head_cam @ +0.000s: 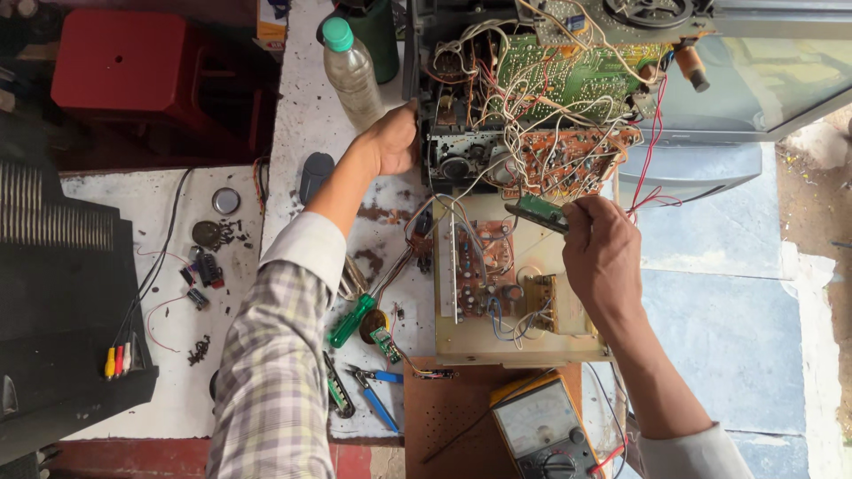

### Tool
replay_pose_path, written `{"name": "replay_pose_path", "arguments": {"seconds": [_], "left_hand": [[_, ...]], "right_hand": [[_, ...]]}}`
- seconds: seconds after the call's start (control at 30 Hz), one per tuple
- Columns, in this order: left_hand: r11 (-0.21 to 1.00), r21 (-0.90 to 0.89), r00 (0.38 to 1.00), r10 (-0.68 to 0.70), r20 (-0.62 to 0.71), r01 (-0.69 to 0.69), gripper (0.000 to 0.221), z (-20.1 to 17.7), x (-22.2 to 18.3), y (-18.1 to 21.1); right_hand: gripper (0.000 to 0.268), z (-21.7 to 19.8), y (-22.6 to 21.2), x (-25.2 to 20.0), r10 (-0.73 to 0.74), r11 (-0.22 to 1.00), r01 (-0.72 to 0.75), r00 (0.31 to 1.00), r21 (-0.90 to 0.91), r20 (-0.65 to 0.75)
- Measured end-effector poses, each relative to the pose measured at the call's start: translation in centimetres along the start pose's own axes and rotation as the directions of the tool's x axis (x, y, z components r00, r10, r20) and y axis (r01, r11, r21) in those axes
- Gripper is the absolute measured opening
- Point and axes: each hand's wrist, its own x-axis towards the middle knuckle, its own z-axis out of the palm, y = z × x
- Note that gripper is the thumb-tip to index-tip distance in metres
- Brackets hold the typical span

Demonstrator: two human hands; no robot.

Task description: The person works on the internal circuitry of a television, using a multimeter to test components and wires. They handle a small circuit board and various wires, connecting them to the multimeter probes to check electrical continuity or voltage.

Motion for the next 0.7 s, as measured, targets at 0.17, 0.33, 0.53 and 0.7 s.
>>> {"name": "replay_pose_path", "arguments": {"seconds": [0.17, 0.33, 0.53, 0.7], "left_hand": [[0.98, -0.128, 0.983, 0.164, 0.08, -0.153, 0.091, -0.6, -1.0, -1.6], [0.964, 0.093, 0.967, 0.24, 0.08, -0.247, 0.105, -1.8, -1.0, -3.1], [0.968, 0.058, 0.965, 0.237, 0.113, -0.245, 0.075, -1.9, -1.0, -3.0], [0.943, 0.045, 0.936, 0.322, 0.14, -0.331, 0.056, -1.4, -2.5, -2.7]], "right_hand": [[0.022, 0.8, 0.3, 0.2, 0.041, 0.993, -0.028, 0.992, -0.119, 0.116], [0.023, 1.0, 1.1, 0.6, 0.062, 0.984, -0.025, 0.975, -0.174, 0.214], [0.018, 0.3, 0.5, 0.4, -0.011, 0.986, 0.05, 0.97, -0.158, 0.242], [0.016, -1.8, -0.2, 1.7, -0.106, 0.992, 0.115, 0.98, -0.047, 0.166]]}}
